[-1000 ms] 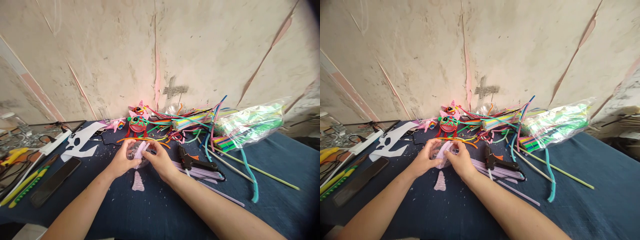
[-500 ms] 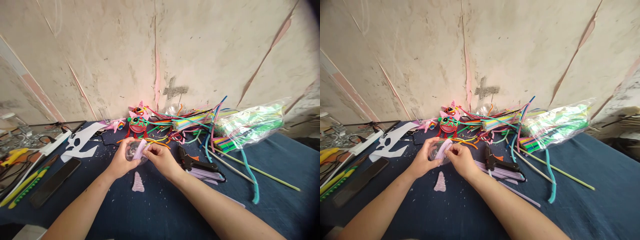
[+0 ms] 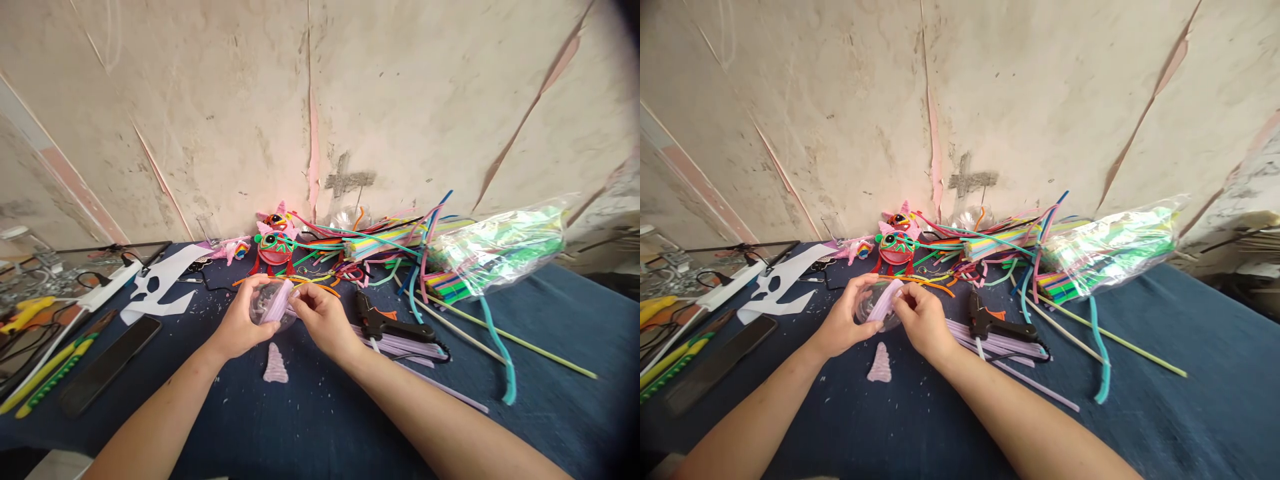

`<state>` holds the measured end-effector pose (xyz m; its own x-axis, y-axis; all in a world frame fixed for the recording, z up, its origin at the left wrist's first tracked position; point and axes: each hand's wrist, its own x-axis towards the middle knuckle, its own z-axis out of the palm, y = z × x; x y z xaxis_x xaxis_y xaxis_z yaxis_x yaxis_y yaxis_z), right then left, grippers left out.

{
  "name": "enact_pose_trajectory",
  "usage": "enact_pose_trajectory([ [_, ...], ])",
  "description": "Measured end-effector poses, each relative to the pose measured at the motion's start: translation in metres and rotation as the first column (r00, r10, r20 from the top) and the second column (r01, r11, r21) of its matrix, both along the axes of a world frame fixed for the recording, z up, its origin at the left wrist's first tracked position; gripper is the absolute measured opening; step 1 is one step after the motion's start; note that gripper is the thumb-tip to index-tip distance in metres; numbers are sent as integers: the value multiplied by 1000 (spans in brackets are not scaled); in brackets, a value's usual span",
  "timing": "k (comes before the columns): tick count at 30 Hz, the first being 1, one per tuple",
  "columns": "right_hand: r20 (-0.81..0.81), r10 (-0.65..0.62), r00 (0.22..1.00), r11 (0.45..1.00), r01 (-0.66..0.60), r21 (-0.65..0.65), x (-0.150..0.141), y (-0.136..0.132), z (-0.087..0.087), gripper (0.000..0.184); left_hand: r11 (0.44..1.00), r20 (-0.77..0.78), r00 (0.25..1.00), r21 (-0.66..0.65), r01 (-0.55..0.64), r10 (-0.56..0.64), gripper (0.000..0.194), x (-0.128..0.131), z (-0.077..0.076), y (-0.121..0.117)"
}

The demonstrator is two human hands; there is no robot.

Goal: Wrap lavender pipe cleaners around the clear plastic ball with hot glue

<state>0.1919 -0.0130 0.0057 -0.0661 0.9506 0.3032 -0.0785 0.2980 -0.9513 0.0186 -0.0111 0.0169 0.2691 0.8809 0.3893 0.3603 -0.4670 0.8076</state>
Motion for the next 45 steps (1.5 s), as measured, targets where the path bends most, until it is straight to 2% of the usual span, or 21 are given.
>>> enact_pose_trajectory([
  [4,3,-27,1000,999,28,-25,1,2,1,23,1000,-11,1000,-10,1,-1,63,0,-1,0],
  [7,-39,-32,999,995,29,-97,2,5,0,24,999,1,1000,-33,20,-20,65,-1,-3,1],
  [14,-183,-27,983,976,-14,-218,5,12,0,24,986,136,986,-116,116,-100,66,-8,-11,10],
  [16,-205,-37,978,979,-6,-206,6,12,1,22,985,180,979,-123,121,-98,65,-8,-11,11],
  [19,-143,-56,988,990,36,-135,5,9,2,23,986,208,975,-126,106,-78,62,-5,-9,10],
  [24,-25,-66,998,996,64,-69,1,6,-2,36,994,141,990,-107,23,-7,62,-3,-7,7],
  [30,8,-76,997,994,76,-77,1,7,-7,35,1000,65,998,0,27,-27,64,-2,-9,5],
  [39,-55,-77,996,986,68,-153,-1,5,-3,33,995,113,991,-56,79,-72,67,-1,-11,5],
  [45,-93,-76,993,981,58,-184,0,5,-3,32,995,131,990,-70,69,-59,67,1,-13,6],
])
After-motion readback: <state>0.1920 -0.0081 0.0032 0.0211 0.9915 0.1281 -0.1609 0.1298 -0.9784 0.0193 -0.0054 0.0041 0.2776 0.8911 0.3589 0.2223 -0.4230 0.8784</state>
